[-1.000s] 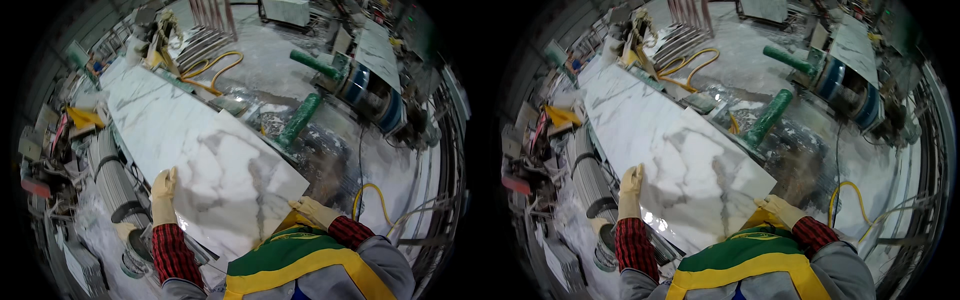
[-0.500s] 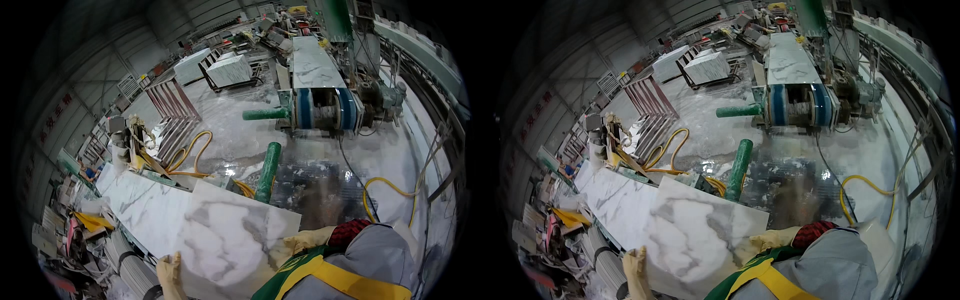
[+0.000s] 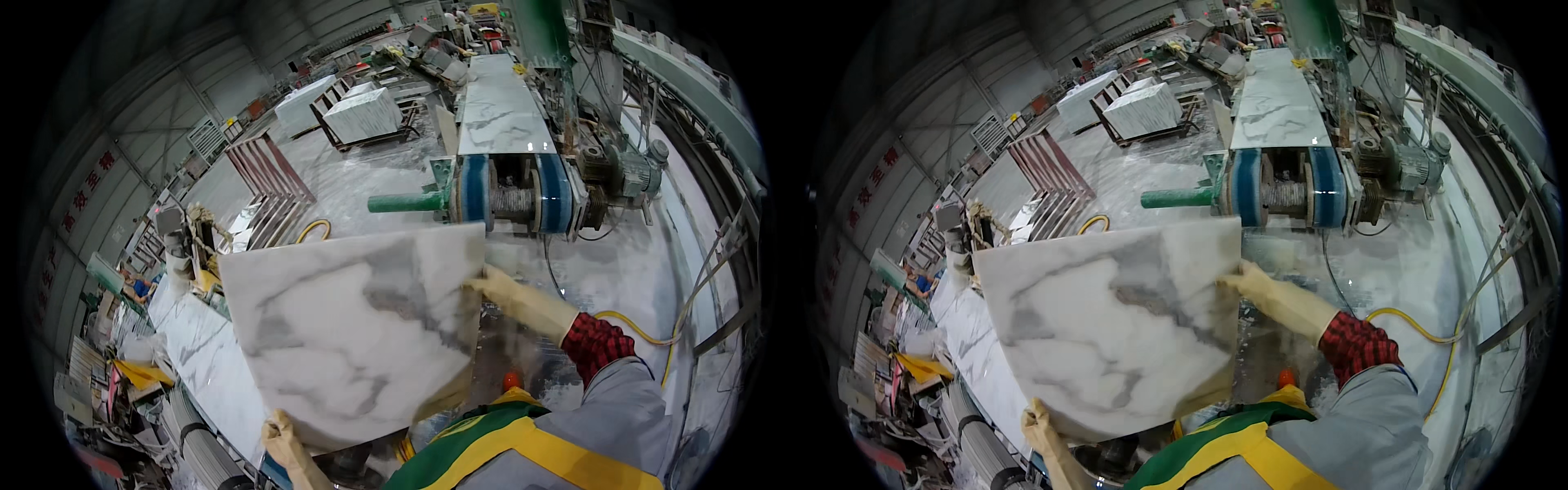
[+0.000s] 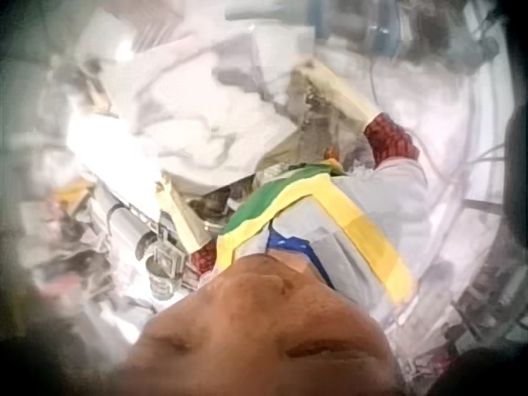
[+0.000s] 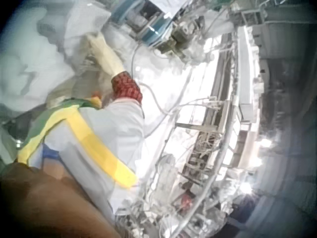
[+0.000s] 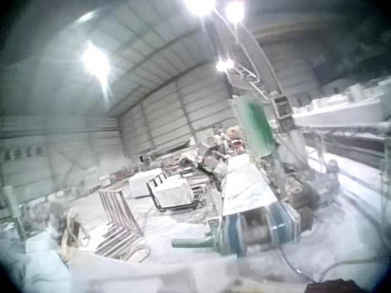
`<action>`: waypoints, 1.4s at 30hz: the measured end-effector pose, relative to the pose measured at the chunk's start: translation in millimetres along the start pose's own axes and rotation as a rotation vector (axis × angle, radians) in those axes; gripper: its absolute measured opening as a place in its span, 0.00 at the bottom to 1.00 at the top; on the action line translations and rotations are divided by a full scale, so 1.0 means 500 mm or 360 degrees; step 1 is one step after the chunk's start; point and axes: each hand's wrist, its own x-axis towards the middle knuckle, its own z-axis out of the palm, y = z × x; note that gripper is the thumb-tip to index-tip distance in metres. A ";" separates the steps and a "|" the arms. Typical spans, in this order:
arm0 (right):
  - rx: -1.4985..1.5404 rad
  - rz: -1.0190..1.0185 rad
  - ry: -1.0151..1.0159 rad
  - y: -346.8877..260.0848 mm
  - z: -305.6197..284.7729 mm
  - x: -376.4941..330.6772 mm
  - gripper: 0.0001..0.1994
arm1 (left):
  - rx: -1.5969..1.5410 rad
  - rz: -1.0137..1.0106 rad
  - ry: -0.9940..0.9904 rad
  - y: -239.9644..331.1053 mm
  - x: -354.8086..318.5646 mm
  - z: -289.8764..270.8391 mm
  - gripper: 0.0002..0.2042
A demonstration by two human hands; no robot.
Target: The person repeatedly feeds large white marble-like slabs through a conveyor-based polishing machine in a factory. They guide each slab with gloved hands, flip it over, and return it to the machine for another pass, continuing this cycle throughout the clip.
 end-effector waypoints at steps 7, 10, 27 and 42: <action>-0.0326 -0.0069 0.0259 -0.304 -0.227 0.072 0.20 | -0.0586 -0.0656 -0.0168 0.115 -0.077 0.419 0.22; -0.0110 -0.0173 0.0319 -0.229 -0.394 0.136 0.17 | -0.0505 -0.0827 -0.0465 0.187 -0.090 0.578 0.24; 0.0076 0.0468 0.1501 0.062 -0.796 0.268 0.31 | -0.0072 -0.0684 -0.1425 0.242 0.010 1.125 0.25; 0.0363 0.0286 0.1055 0.094 -0.809 0.228 0.26 | 0.0382 -0.0290 -0.1877 0.192 0.169 1.424 0.38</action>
